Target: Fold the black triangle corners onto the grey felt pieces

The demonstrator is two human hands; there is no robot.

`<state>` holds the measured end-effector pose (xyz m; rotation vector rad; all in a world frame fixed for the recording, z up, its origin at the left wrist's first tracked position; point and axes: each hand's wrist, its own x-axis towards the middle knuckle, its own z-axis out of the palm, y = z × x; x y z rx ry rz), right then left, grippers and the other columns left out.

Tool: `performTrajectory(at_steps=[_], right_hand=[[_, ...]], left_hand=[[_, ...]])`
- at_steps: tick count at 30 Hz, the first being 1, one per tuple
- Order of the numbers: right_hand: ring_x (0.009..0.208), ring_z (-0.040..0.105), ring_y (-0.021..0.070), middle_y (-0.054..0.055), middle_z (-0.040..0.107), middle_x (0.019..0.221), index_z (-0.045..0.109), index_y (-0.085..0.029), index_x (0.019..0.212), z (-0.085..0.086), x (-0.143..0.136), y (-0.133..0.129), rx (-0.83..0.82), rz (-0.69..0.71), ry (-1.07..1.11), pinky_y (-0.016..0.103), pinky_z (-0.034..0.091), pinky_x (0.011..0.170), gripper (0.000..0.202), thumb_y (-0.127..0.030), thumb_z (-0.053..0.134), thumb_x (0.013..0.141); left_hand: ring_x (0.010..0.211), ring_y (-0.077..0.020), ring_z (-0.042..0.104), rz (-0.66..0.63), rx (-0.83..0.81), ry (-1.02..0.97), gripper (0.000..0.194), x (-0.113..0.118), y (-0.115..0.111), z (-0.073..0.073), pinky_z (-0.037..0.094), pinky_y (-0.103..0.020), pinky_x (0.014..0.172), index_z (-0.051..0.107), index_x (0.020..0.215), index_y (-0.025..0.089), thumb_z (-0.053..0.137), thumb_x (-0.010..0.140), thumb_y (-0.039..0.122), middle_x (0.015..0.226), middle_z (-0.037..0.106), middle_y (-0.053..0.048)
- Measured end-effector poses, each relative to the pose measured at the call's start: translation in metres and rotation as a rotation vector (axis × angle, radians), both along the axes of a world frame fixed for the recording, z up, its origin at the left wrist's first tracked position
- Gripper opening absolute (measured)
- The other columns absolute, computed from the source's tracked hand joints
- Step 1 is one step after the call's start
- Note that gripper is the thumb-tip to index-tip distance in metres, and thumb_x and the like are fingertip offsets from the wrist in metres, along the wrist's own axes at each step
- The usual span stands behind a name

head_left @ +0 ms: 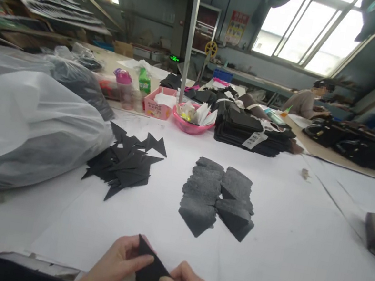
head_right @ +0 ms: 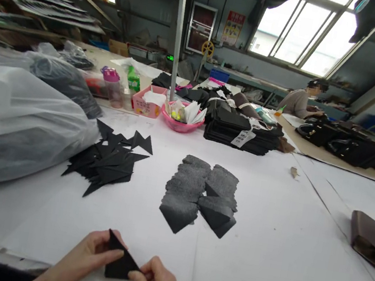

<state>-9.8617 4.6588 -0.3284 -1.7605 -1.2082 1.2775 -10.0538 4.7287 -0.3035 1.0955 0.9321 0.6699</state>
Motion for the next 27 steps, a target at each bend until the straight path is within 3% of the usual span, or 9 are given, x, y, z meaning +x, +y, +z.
performTrajectory(at_steps=[2, 5, 8, 11, 14, 17, 21, 27], right_hand=[[0.046, 0.052, 0.0095, -0.005, 0.059, 0.057, 0.055, -0.021, 0.068, 0.011, 0.012, 0.012, 0.027, 0.036, -0.058, 0.020, 0.036, 0.046, 0.025, -0.040, 0.059, 0.084], [0.056, 0.057, 0.0118, -0.004, 0.060, 0.064, 0.057, -0.022, 0.072, 0.022, 0.034, 0.033, 0.254, 0.019, -0.428, 0.022, 0.042, 0.055, 0.024, -0.038, 0.054, 0.089], [0.069, 0.062, 0.0151, 0.000, 0.065, 0.080, 0.062, -0.023, 0.087, 0.023, 0.050, 0.055, 0.530, 0.020, -0.794, 0.025, 0.045, 0.059, 0.017, -0.033, 0.049, 0.093], [0.085, 0.063, 0.0205, 0.005, 0.065, 0.096, 0.063, -0.022, 0.102, 0.016, 0.056, 0.071, 0.647, 0.050, -1.050, 0.031, 0.050, 0.067, 0.016, -0.025, 0.055, 0.089], [0.098, 0.062, 0.0249, 0.009, 0.063, 0.109, 0.060, -0.019, 0.111, 0.004, 0.055, 0.076, 0.634, 0.058, -1.186, 0.037, 0.051, 0.076, 0.032, -0.016, 0.064, 0.080], [0.099, 0.063, 0.0245, 0.011, 0.063, 0.112, 0.058, -0.016, 0.115, -0.006, 0.054, 0.075, 0.644, 0.077, -1.231, 0.037, 0.052, 0.079, 0.038, -0.012, 0.064, 0.078], [0.092, 0.065, 0.0220, 0.011, 0.065, 0.107, 0.055, -0.014, 0.118, -0.015, 0.056, 0.076, 0.713, 0.101, -1.247, 0.033, 0.054, 0.076, 0.037, -0.009, 0.057, 0.081], [0.097, 0.064, 0.0191, 0.008, 0.065, 0.109, 0.050, -0.016, 0.126, -0.017, 0.069, 0.074, 0.757, 0.160, -1.176, 0.030, 0.055, 0.082, 0.044, -0.002, 0.044, 0.084]], left_hand=[[0.081, -0.0227, 0.067, 0.162, -0.004, -0.005, 0.031, -0.012, 0.024, 0.013, 0.055, -0.031, 0.073, 0.068, 0.084, 0.014, 0.077, 0.074, 0.042, 0.082, 0.071, -0.005], [0.078, -0.0206, 0.067, 0.585, 0.011, -0.035, 0.039, -0.035, 0.063, 0.025, 0.055, -0.027, 0.066, 0.064, 0.089, 0.013, 0.081, 0.068, 0.042, 0.084, 0.071, -0.005], [0.071, -0.0163, 0.068, 0.763, -0.054, -0.060, 0.039, -0.050, 0.079, 0.022, 0.056, -0.025, 0.062, 0.060, 0.093, 0.013, 0.080, 0.071, 0.038, 0.083, 0.070, -0.005], [0.067, -0.0163, 0.067, 0.687, -0.024, 0.052, 0.043, -0.043, 0.062, 0.006, 0.055, -0.026, 0.060, 0.061, 0.099, 0.013, 0.077, 0.072, 0.043, 0.081, 0.068, -0.004], [0.069, -0.0177, 0.066, 0.496, 0.124, 0.186, 0.041, -0.024, 0.034, -0.008, 0.054, -0.027, 0.061, 0.064, 0.098, 0.014, 0.072, 0.076, 0.048, 0.078, 0.067, -0.004], [0.074, -0.0172, 0.064, 0.268, 0.304, 0.298, 0.030, -0.003, 0.018, -0.013, 0.053, -0.027, 0.067, 0.066, 0.099, 0.017, 0.060, 0.087, 0.044, 0.081, 0.067, -0.004], [0.082, -0.0159, 0.063, 0.015, 0.445, 0.357, 0.022, 0.018, 0.014, -0.012, 0.049, -0.024, 0.071, 0.065, 0.102, 0.019, 0.052, 0.093, 0.034, 0.093, 0.067, -0.004], [0.079, -0.0132, 0.061, -0.077, 0.500, 0.362, 0.018, 0.039, 0.014, -0.015, 0.047, -0.021, 0.069, 0.064, 0.104, 0.020, 0.051, 0.092, 0.024, 0.092, 0.064, -0.002]])
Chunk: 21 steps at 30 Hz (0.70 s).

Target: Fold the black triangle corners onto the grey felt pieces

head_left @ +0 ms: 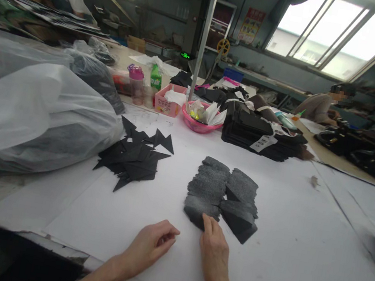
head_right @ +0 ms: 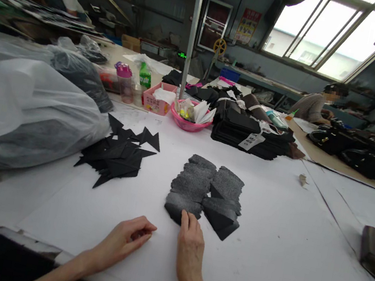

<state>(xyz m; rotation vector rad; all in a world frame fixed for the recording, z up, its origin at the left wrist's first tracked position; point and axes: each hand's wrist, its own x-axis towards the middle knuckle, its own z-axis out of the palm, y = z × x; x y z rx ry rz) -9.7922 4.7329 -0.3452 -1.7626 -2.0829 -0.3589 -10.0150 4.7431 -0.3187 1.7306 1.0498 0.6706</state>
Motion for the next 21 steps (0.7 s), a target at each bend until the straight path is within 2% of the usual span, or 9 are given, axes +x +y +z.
performTrajectory(at_steps=[3, 6, 10, 13, 18, 21], right_hand=[[0.105, 0.063, 0.0156, 0.005, 0.065, 0.114, 0.053, -0.020, 0.122, 0.001, 0.011, -0.004, -0.047, 0.055, 0.047, 0.025, 0.053, 0.085, 0.039, -0.004, 0.041, 0.088], [0.108, 0.062, 0.0145, 0.003, 0.064, 0.118, 0.059, -0.022, 0.112, 0.003, 0.017, -0.005, -0.084, 0.082, 0.140, 0.025, 0.051, 0.090, 0.026, -0.013, 0.045, 0.093], [0.099, 0.065, 0.0161, 0.002, 0.068, 0.108, 0.062, -0.024, 0.106, 0.008, 0.015, -0.004, -0.111, 0.047, 0.267, 0.027, 0.050, 0.083, 0.020, -0.023, 0.046, 0.095], [0.088, 0.066, 0.0149, 0.002, 0.068, 0.101, 0.062, -0.023, 0.106, 0.012, 0.012, -0.002, -0.100, -0.009, 0.319, 0.025, 0.048, 0.074, 0.020, -0.027, 0.044, 0.097], [0.085, 0.066, 0.0147, 0.001, 0.068, 0.095, 0.063, -0.022, 0.100, 0.011, 0.011, 0.001, -0.101, -0.048, 0.416, 0.025, 0.045, 0.074, 0.021, -0.033, 0.046, 0.096], [0.083, 0.065, 0.0151, 0.001, 0.069, 0.093, 0.064, -0.023, 0.097, 0.009, 0.012, 0.002, -0.111, -0.064, 0.476, 0.026, 0.044, 0.075, 0.022, -0.035, 0.046, 0.094]], left_hand=[[0.074, -0.0123, 0.059, -0.016, 0.062, 0.039, 0.018, 0.006, 0.001, 0.000, 0.045, -0.022, 0.067, 0.064, 0.104, 0.021, 0.050, 0.092, 0.021, 0.089, 0.063, -0.001], [0.071, -0.0122, 0.057, -0.051, 0.158, 0.092, 0.017, 0.010, 0.002, 0.001, 0.045, -0.022, 0.066, 0.063, 0.103, 0.021, 0.050, 0.092, 0.018, 0.089, 0.061, -0.001], [0.079, -0.0139, 0.060, -0.121, 0.315, 0.138, 0.020, 0.018, 0.004, 0.000, 0.048, -0.024, 0.071, 0.062, 0.105, 0.021, 0.049, 0.092, 0.013, 0.096, 0.062, -0.002], [0.095, -0.0182, 0.061, -0.145, 0.513, 0.197, 0.023, 0.026, 0.007, -0.005, 0.051, -0.029, 0.082, 0.061, 0.108, 0.019, 0.048, 0.092, 0.010, 0.103, 0.064, -0.005], [0.119, -0.0243, 0.054, -0.140, 0.981, 0.364, 0.028, 0.046, 0.014, -0.022, 0.045, -0.038, 0.103, 0.058, 0.121, 0.011, 0.046, 0.095, 0.011, 0.128, 0.060, -0.010], [0.118, -0.0238, 0.055, -0.132, 1.029, 0.470, 0.030, 0.055, 0.016, -0.032, 0.044, -0.036, 0.102, 0.056, 0.124, 0.010, 0.048, 0.096, 0.018, 0.128, 0.061, -0.010]])
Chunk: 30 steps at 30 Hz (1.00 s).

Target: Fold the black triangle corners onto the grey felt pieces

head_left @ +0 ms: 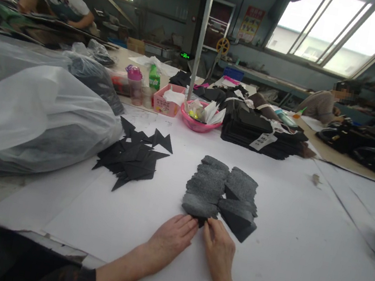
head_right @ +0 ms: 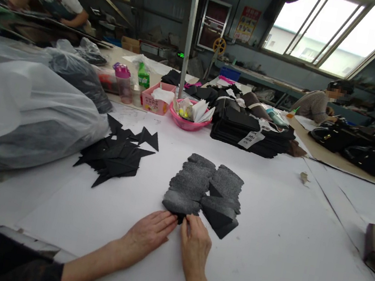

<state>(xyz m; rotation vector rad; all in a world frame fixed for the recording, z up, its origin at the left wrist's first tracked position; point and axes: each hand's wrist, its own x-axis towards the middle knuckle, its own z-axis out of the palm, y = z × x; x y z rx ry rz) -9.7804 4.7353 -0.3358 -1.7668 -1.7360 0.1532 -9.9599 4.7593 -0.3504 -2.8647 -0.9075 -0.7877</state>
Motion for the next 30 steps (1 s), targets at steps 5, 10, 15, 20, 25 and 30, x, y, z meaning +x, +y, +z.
performTrajectory(at_steps=[5, 10, 15, 20, 25, 30], right_hand=[[0.084, 0.064, 0.0149, 0.001, 0.069, 0.091, 0.066, -0.022, 0.094, -0.003, 0.002, 0.003, -0.011, -0.030, 0.130, 0.026, 0.044, 0.077, 0.025, -0.040, 0.049, 0.092], [0.081, 0.064, 0.0151, 0.001, 0.069, 0.086, 0.068, -0.021, 0.088, -0.004, 0.006, 0.007, -0.010, -0.083, 0.290, 0.026, 0.045, 0.077, 0.026, -0.044, 0.055, 0.087], [0.077, 0.063, 0.0161, 0.002, 0.069, 0.081, 0.069, -0.020, 0.083, -0.004, 0.001, 0.012, 0.009, -0.147, 0.478, 0.027, 0.047, 0.076, 0.028, -0.047, 0.061, 0.080], [0.066, 0.060, 0.0131, 0.000, 0.065, 0.074, 0.066, -0.015, 0.087, -0.002, 0.006, 0.023, 0.154, -0.319, 0.705, 0.025, 0.050, 0.065, 0.037, -0.051, 0.059, 0.082], [0.069, 0.061, 0.0127, 0.000, 0.065, 0.078, 0.062, -0.016, 0.092, 0.026, 0.028, 0.014, 0.399, -0.478, 0.828, 0.031, 0.054, 0.073, 0.036, -0.050, 0.061, 0.082], [0.091, 0.065, 0.0175, 0.004, 0.070, 0.097, 0.069, -0.022, 0.099, 0.039, 0.006, -0.042, 0.364, -0.151, 0.298, 0.032, 0.052, 0.086, 0.017, -0.028, 0.065, 0.084]], left_hand=[[0.122, -0.0250, 0.051, 0.093, -0.088, 0.080, 0.042, 0.002, -0.001, -0.005, 0.039, -0.038, 0.103, 0.052, 0.131, 0.013, 0.053, 0.095, 0.033, 0.136, 0.056, -0.008], [0.125, -0.0259, 0.047, 0.107, -0.130, 0.136, 0.044, -0.001, -0.001, -0.001, 0.032, -0.040, 0.105, 0.050, 0.133, 0.015, 0.049, 0.096, 0.038, 0.141, 0.051, -0.008], [0.126, -0.0254, 0.046, 0.108, -0.134, 0.157, 0.046, 0.000, 0.000, 0.002, 0.030, -0.039, 0.105, 0.048, 0.136, 0.013, 0.045, 0.097, 0.037, 0.143, 0.049, -0.010], [0.126, -0.0267, 0.047, 0.104, -0.143, 0.145, 0.045, 0.000, 0.000, 0.001, 0.034, -0.041, 0.103, 0.048, 0.136, 0.014, 0.044, 0.097, 0.036, 0.144, 0.048, -0.011], [0.126, -0.0268, 0.047, 0.089, -0.184, 0.105, 0.043, 0.000, -0.002, 0.003, 0.037, -0.045, 0.104, 0.048, 0.135, 0.016, 0.048, 0.095, 0.031, 0.145, 0.047, -0.010], [0.121, -0.0254, 0.051, 0.095, -0.219, -0.052, 0.031, -0.014, -0.001, 0.009, 0.045, -0.042, 0.101, 0.056, 0.120, 0.014, 0.053, 0.090, 0.017, 0.134, 0.053, -0.013]])
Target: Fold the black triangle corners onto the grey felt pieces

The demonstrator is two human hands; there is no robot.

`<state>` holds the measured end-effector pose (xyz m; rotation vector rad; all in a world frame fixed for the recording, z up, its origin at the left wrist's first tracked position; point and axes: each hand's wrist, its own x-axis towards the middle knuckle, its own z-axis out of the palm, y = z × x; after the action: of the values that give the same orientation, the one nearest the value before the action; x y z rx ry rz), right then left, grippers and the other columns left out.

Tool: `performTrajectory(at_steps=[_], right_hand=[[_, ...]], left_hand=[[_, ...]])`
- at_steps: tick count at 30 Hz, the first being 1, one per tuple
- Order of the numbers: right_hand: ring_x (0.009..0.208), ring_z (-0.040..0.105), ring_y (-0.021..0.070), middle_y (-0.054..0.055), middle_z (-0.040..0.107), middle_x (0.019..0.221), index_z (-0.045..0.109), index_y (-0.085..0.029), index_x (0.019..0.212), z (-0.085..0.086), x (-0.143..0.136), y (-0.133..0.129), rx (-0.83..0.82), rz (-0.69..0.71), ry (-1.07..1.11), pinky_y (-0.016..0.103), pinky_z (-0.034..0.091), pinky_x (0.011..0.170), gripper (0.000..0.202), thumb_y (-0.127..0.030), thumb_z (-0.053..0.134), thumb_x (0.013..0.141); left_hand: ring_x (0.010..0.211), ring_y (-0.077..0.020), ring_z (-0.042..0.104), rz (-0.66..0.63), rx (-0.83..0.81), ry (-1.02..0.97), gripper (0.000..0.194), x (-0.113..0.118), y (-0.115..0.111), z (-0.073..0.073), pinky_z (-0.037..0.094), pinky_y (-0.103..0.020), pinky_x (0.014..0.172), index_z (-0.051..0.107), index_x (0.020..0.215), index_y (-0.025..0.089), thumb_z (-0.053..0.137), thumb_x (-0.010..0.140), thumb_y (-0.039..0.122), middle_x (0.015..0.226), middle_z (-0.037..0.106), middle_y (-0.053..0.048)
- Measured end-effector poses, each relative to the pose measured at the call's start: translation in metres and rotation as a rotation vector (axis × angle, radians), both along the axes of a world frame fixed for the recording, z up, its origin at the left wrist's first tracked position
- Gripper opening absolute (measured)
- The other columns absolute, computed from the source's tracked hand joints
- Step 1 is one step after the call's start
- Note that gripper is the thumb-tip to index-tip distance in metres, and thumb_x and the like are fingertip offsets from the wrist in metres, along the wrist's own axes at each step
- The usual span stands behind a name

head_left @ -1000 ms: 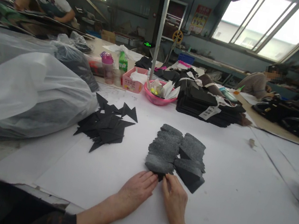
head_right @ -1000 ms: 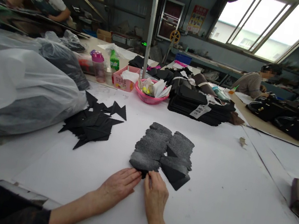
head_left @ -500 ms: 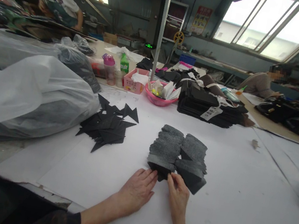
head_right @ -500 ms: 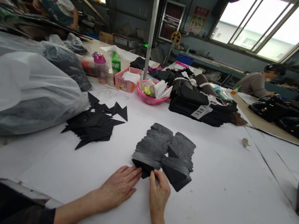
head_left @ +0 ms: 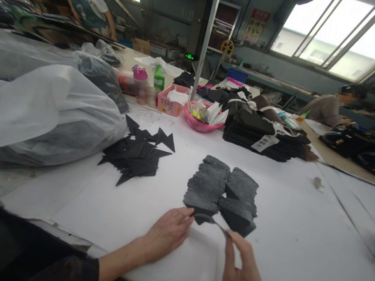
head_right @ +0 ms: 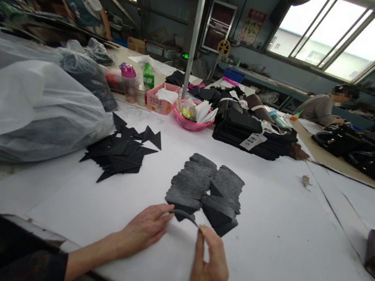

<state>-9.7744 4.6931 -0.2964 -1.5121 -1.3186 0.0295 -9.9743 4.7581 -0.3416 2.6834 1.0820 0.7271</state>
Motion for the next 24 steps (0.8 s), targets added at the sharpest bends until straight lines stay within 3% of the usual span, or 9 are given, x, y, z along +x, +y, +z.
performTrajectory(at_steps=[3, 8, 13, 18, 24], right_hand=[[0.097, 0.065, 0.0180, 0.002, 0.071, 0.096, 0.068, -0.026, 0.105, -0.017, -0.033, -0.037, -0.047, 0.247, -0.376, 0.032, 0.051, 0.087, 0.023, -0.015, 0.060, 0.087], [0.099, 0.063, 0.0177, 0.002, 0.070, 0.097, 0.068, -0.024, 0.104, -0.042, -0.074, -0.070, -0.184, 0.344, -0.445, 0.033, 0.047, 0.089, 0.021, -0.015, 0.055, 0.090], [0.096, 0.059, 0.0179, 0.003, 0.068, 0.099, 0.068, -0.026, 0.102, -0.040, -0.083, -0.072, -0.292, 0.311, -0.485, 0.034, 0.042, 0.088, 0.016, -0.022, 0.057, 0.091], [0.091, 0.056, 0.0187, 0.004, 0.066, 0.096, 0.068, -0.027, 0.099, -0.029, -0.084, -0.070, -0.353, 0.299, -0.441, 0.034, 0.041, 0.081, 0.016, -0.032, 0.054, 0.093], [0.086, 0.052, 0.0209, 0.006, 0.063, 0.090, 0.064, -0.023, 0.100, -0.023, -0.099, -0.044, -0.391, 0.201, -0.425, 0.035, 0.040, 0.077, 0.019, -0.034, 0.049, 0.094]], left_hand=[[0.106, -0.0223, 0.056, 0.089, -0.072, -0.099, 0.019, -0.027, -0.003, 0.006, 0.050, -0.040, 0.093, 0.061, 0.102, 0.014, 0.045, 0.091, 0.009, 0.109, 0.061, -0.010], [0.102, -0.0207, 0.054, 0.108, -0.194, -0.139, 0.023, -0.072, -0.023, 0.014, 0.050, -0.037, 0.089, 0.061, 0.098, 0.016, 0.045, 0.089, 0.003, 0.102, 0.059, -0.007], [0.098, -0.0194, 0.055, 0.103, -0.180, -0.146, 0.020, -0.085, -0.042, 0.014, 0.049, -0.035, 0.086, 0.061, 0.098, 0.017, 0.045, 0.092, 0.005, 0.097, 0.059, -0.006], [0.095, -0.0195, 0.055, 0.091, -0.098, -0.026, 0.013, -0.084, -0.045, 0.015, 0.048, -0.035, 0.085, 0.063, 0.100, 0.018, 0.054, 0.091, 0.013, 0.092, 0.059, -0.005], [0.086, -0.0163, 0.053, 0.114, -0.041, -0.022, 0.018, -0.082, -0.043, 0.015, 0.047, -0.032, 0.079, 0.065, 0.089, 0.018, 0.049, 0.094, 0.014, 0.085, 0.056, -0.004]])
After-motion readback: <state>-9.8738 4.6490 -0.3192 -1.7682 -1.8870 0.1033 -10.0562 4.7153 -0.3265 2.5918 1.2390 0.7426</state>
